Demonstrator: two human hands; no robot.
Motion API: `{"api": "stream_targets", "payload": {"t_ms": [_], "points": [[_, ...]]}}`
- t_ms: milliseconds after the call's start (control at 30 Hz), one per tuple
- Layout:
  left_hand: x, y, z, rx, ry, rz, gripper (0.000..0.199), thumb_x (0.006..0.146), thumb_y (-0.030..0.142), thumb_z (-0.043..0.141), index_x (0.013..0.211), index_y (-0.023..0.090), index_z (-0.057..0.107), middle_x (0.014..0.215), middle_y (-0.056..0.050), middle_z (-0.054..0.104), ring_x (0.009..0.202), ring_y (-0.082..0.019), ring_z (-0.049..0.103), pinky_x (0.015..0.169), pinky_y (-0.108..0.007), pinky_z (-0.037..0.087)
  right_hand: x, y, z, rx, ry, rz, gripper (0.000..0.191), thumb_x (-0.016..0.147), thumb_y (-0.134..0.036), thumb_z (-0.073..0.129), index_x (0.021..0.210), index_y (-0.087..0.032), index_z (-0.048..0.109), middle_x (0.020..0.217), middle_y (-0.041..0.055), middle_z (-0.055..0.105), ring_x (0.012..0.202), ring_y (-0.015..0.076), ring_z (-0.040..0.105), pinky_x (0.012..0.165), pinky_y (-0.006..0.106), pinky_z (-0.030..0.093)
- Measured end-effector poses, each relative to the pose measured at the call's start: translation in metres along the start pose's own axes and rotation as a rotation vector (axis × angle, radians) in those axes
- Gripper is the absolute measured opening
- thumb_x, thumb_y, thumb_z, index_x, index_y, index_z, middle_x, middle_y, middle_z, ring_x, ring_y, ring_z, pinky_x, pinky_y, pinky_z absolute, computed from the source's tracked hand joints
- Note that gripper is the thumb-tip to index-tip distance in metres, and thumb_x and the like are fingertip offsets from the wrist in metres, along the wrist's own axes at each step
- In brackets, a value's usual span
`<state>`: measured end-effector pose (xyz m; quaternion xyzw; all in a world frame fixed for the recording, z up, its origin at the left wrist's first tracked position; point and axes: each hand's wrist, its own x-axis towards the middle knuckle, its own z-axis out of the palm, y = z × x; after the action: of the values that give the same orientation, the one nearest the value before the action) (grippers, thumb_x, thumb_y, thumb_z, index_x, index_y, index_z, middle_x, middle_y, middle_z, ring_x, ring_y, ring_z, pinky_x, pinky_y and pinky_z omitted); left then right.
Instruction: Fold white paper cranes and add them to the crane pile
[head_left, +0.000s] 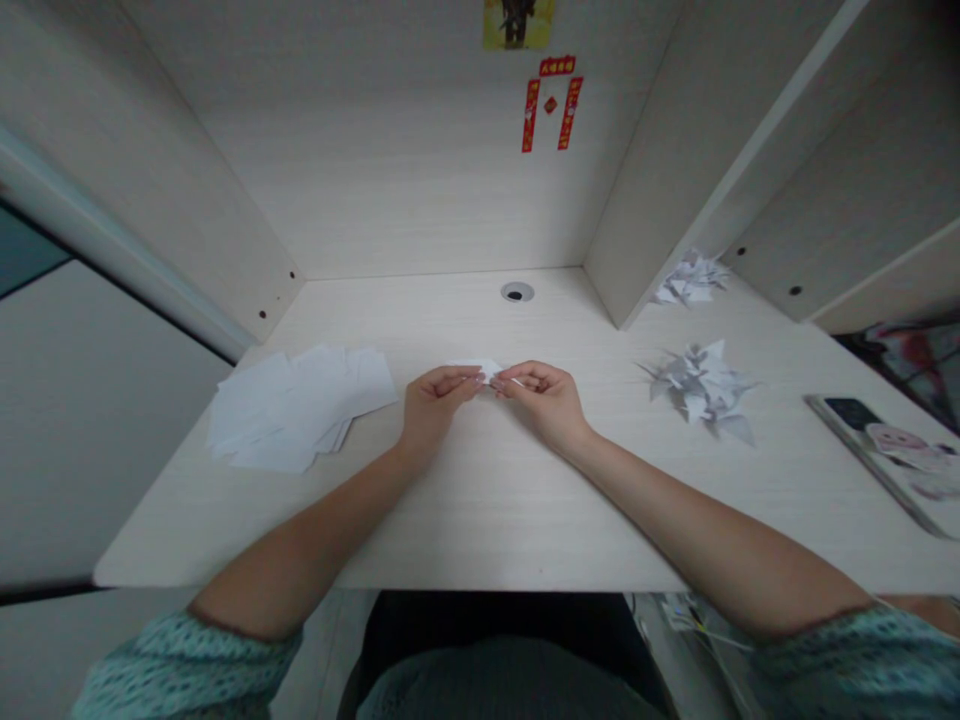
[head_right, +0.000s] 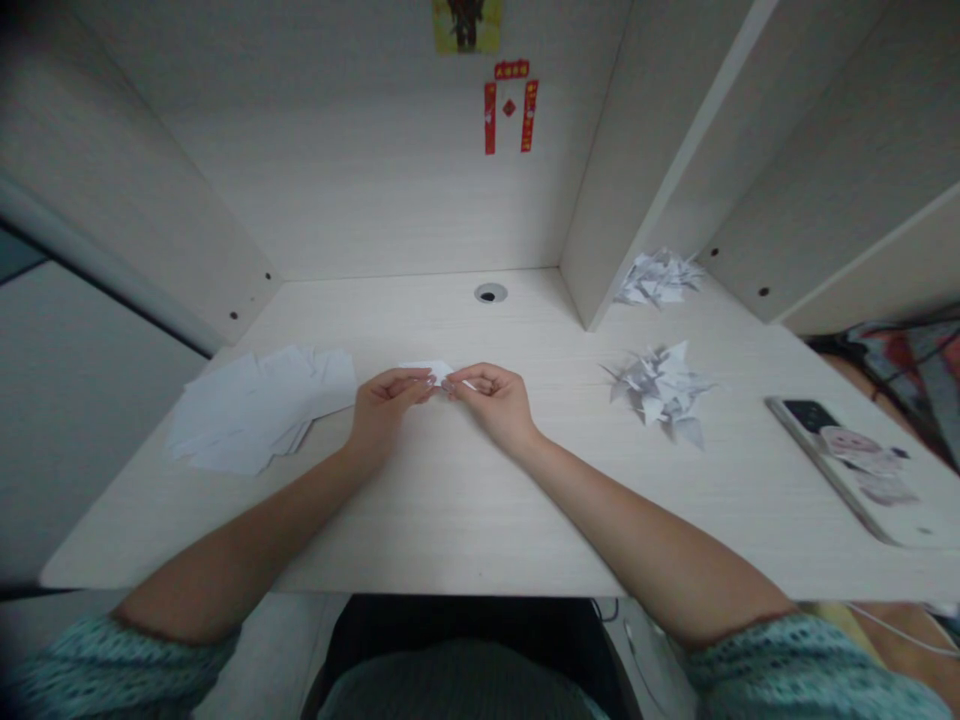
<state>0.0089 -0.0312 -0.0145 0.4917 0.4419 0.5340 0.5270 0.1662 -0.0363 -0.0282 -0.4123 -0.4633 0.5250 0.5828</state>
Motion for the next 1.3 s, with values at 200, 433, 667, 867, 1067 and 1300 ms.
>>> {"api": "stream_targets", "payload": {"t_ms": [200,433,667,867,1067,1300], "points": [[0.0,0.001,0.001,0.028,0.022,0.049,0.023,0.063,0.033,0.076,0.07,0.019,0.06,0.062,0.002,0.069,0.065,-0.015,0.067,0.066,-0.027,0.052,-0.001,-0.004,0.001,-0.021,-0.023,-0.001,0.025,0.064,-0.038,0.077,0.077,-0.02,0.066,0.065,0.0006,0.069,0.063,0.014,0.063,0.065,0.027,0.049],[-0.008,0.007,0.003,0.179,0.028,0.173,0.021,0.065,0.033,0.075,0.065,0.019,0.059,0.071,-0.001,0.069,0.072,-0.016,0.067,0.071,-0.028,0.053,-0.004,-0.001,0.005,-0.009,-0.01,-0.025,0.033,0.06,-0.036,0.08,0.079,-0.021,0.058,0.064,-0.0041,0.063,0.057,0.0104,0.056,0.058,0.024,0.042],[0.015,0.008,-0.009,-0.042,0.151,0.064,0.03,0.06,0.033,0.078,0.064,0.019,0.051,0.059,0.004,0.063,0.069,-0.015,0.068,0.073,-0.03,0.055,0.005,-0.001,-0.004,0.037,0.082,0.018,0.034,0.058,-0.035,0.08,0.066,-0.021,0.05,0.053,-0.0069,0.054,0.048,0.0081,0.045,0.052,0.023,0.036],[0.027,0.013,-0.021,-0.076,0.249,0.132,0.034,0.061,0.036,0.077,0.067,0.019,0.048,0.069,0.003,0.067,0.071,-0.014,0.069,0.076,-0.029,0.055,0.014,0.0,-0.014,0.046,0.16,-0.035,0.031,0.058,-0.036,0.078,0.078,-0.024,0.058,0.055,-0.0072,0.054,0.055,0.0108,0.051,0.062,0.026,0.042],[0.016,0.013,-0.011,-0.072,0.167,0.126,0.035,0.06,0.035,0.078,0.065,0.019,0.048,0.056,0.006,0.058,0.064,-0.012,0.067,0.074,-0.029,0.055,0.007,-0.001,-0.008,0.0,0.094,-0.066,0.023,0.07,-0.04,0.071,0.083,-0.023,0.063,0.07,-0.0003,0.065,0.069,0.0144,0.06,0.073,0.03,0.046],[0.005,0.013,-0.004,0.178,-0.055,0.11,0.036,0.063,0.036,0.077,0.063,0.02,0.044,0.057,0.005,0.057,0.06,-0.012,0.064,0.059,-0.023,0.05,0.005,-0.005,-0.003,0.003,0.051,-0.072,0.026,0.07,-0.04,0.072,0.088,-0.024,0.063,0.079,0.0006,0.069,0.072,0.0142,0.061,0.075,0.031,0.048]]}}
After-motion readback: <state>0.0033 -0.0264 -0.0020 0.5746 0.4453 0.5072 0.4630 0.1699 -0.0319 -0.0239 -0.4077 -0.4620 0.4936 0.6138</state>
